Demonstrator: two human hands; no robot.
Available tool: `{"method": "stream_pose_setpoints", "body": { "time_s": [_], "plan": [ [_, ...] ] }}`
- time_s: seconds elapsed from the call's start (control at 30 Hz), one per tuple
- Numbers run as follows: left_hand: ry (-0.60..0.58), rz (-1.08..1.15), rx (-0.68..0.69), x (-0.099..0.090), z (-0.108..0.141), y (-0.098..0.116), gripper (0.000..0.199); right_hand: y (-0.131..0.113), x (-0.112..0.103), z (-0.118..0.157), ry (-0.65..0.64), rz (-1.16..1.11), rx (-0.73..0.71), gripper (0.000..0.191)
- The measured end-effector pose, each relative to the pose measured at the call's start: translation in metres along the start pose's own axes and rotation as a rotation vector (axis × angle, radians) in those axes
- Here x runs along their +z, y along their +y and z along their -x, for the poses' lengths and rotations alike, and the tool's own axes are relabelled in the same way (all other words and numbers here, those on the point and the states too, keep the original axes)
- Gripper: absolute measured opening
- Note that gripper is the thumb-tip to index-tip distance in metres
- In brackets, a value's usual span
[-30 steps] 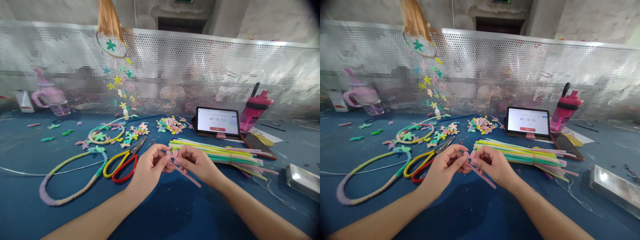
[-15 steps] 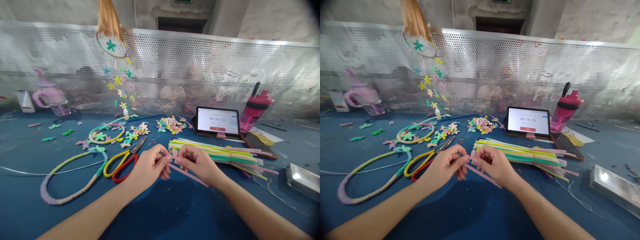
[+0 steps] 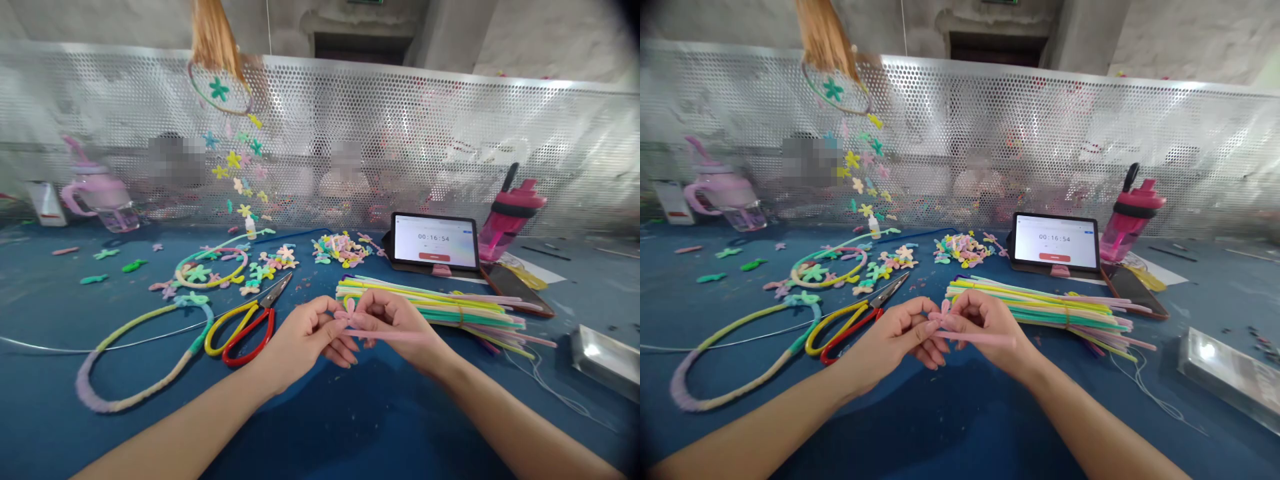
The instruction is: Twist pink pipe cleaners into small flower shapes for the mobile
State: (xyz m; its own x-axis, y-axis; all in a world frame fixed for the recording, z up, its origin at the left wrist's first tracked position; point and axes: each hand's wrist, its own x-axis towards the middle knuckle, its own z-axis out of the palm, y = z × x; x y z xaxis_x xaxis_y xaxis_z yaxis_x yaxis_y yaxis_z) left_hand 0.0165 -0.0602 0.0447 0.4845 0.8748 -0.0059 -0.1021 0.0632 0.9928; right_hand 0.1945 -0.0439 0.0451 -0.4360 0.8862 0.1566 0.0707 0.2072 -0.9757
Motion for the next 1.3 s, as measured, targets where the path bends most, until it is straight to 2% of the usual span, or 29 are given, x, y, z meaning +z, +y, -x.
{"method": "stream_pose_setpoints", "body": {
  "time_s": [0.4, 0.6, 0.8, 1.17, 1.3],
  "plan": [
    [-0.096, -0.048, -0.010, 0.002, 0.003, 0.003, 0.023, -0.008, 0.005, 0.002, 0.023, -0.045, 0.009, 0.027],
    [-0.114, -0.061, 0.033, 0.002, 0.003, 0.000, 0.021, -0.004, 0.004, 0.001, 0.019, -0.043, -0.010, 0.026],
    [-0.131, -0.048, 0.007, 0.003, 0.004, -0.001, 0.025, -0.004, 0.005, 0.003, 0.005, -0.024, -0.042, 0.022],
    [-0.062, -0.063, 0.053, 0.002, 0.002, -0.005, 0.023, -0.002, 0.006, 0.004, -0.050, 0.032, -0.084, 0.012],
    [-0.031, -0.057, 0.051, 0.002, 0.001, -0.006, 0.023, -0.003, 0.007, 0.006, -0.061, 0.099, -0.123, 0.017]
  ]
}}
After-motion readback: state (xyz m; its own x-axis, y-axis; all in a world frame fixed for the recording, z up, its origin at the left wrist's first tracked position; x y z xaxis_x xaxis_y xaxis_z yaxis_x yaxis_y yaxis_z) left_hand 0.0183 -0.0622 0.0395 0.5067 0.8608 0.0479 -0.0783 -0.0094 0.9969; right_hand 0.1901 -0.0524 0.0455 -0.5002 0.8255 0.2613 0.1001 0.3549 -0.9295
